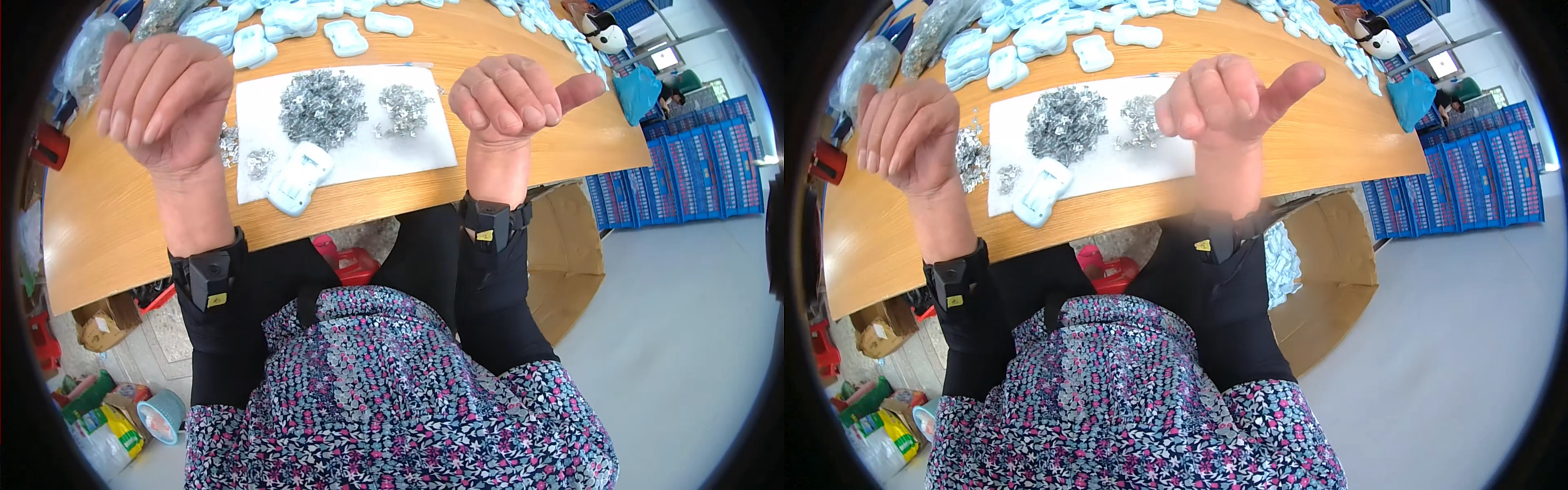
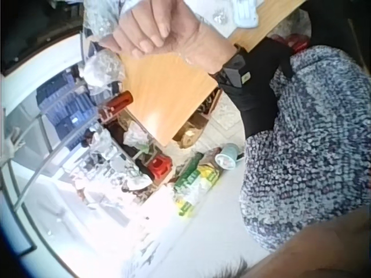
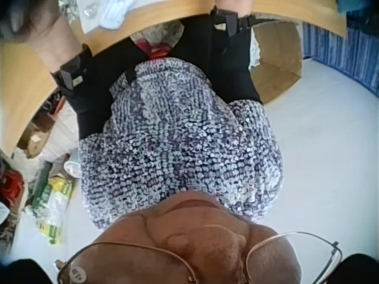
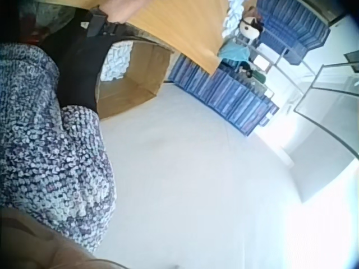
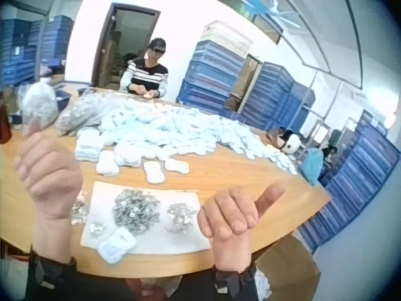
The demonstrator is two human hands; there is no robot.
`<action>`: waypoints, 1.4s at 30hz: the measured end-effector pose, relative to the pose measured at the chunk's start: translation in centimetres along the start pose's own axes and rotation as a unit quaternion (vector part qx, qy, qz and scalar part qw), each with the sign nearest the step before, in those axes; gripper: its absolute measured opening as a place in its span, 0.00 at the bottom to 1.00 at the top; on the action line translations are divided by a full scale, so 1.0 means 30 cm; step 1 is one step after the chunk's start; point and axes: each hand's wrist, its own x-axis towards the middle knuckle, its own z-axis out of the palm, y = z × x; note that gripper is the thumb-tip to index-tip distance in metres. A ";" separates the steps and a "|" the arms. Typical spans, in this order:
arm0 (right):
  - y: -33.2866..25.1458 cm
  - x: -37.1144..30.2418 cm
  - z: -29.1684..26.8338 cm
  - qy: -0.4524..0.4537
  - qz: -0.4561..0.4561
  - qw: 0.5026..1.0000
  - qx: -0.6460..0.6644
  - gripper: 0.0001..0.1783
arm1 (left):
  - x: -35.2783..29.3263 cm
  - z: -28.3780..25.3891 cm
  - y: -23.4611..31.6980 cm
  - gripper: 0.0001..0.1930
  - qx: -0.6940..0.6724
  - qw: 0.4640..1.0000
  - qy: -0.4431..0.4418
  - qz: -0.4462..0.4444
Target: Assembling small silver metal components into blue plastic housings at a factory table.
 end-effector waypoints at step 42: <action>-0.002 -0.018 0.121 0.269 -0.069 0.960 -0.028 0.38 | -0.064 -0.035 0.022 0.34 -0.013 0.983 0.116 0.143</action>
